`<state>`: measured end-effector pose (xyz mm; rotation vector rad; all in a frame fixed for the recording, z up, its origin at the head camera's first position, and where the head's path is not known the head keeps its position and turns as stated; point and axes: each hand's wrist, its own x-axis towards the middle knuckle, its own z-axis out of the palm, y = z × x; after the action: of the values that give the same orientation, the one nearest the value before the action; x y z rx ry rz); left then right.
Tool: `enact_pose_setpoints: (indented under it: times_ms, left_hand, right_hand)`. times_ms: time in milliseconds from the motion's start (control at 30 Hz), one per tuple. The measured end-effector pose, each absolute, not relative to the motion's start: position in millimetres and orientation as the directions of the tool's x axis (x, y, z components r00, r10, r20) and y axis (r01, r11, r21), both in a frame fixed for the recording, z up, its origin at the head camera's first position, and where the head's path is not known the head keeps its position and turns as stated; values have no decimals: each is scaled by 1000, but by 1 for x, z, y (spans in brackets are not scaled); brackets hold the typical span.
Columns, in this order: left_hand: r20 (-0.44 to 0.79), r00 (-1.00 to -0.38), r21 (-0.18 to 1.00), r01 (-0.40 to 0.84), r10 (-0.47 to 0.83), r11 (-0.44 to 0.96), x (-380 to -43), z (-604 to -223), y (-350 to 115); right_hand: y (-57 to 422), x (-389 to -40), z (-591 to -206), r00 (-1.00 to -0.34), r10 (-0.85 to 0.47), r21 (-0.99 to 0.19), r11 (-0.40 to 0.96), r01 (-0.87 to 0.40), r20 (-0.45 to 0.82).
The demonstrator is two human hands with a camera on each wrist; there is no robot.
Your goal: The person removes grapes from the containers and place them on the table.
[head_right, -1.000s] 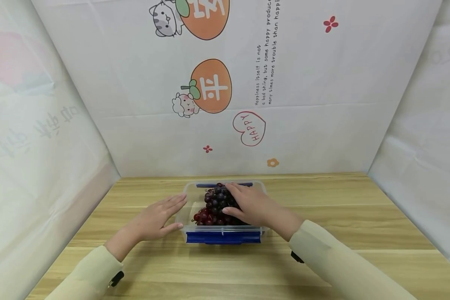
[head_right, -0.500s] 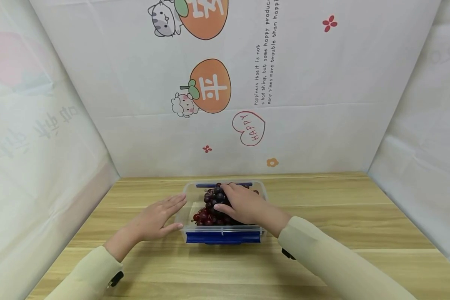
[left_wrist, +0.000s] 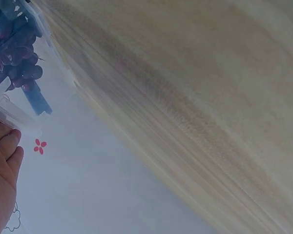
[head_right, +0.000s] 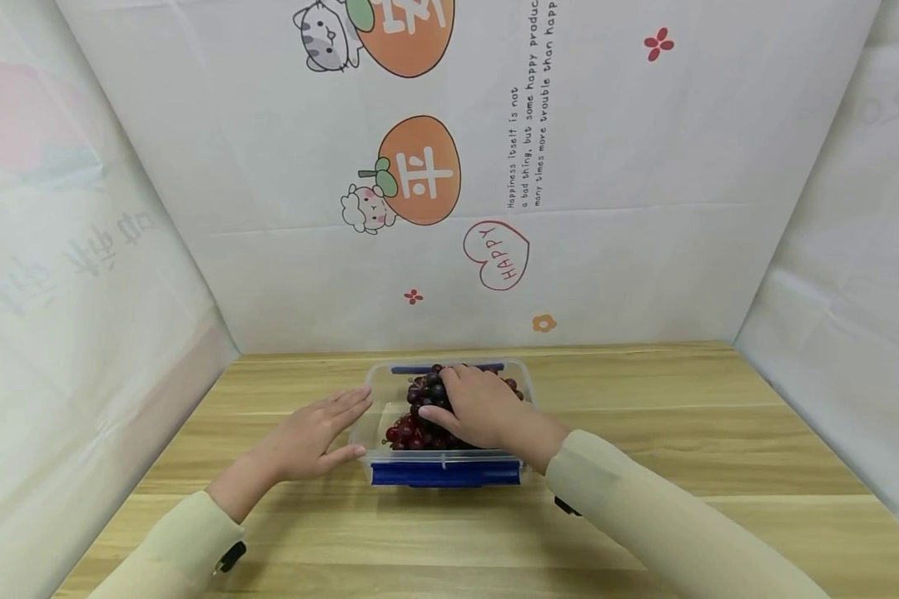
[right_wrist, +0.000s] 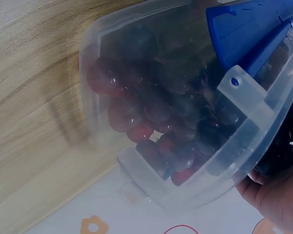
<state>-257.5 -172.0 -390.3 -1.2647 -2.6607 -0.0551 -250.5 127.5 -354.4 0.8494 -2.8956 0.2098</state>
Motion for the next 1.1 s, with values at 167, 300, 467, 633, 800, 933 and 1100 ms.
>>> enact_pose_setpoints:
  times_ms: [167,300,467,633,800,933,1100]
  left_hand:
    - [195,-612,-52,774,766,631,-258,-390,-172]
    - [195,-610,-61,774,768,630,-259,-391,-172]
    - [189,-613,-65,771,767,633,-260,-392,-173]
    - [193,-610,-73,772,769,631,-260,-392,-173]
    - [190,-614,-78,769,766,635,-260,-391,-173]
    - [189,-613,-78,770,768,634,-260,-390,-173]
    - [185,-613,-72,771,768,632,-260,-391,-173]
  right_hand:
    - [125,-253,-358,-817,-544,-74,822,-565,188]
    - [123,-256,-361,-804,-548,-35,821,-570,230]
    - [122,-258,-362,-774,-563,22,813,-582,290]
    - [122,-259,-363,-709,-603,131,788,-602,366]
    - [123,-260,-365,-653,-626,181,766,-616,426]
    - [123,-260,-365,-632,-629,192,761,-620,452]
    - [123,-259,-366,-556,-659,273,734,-621,508]
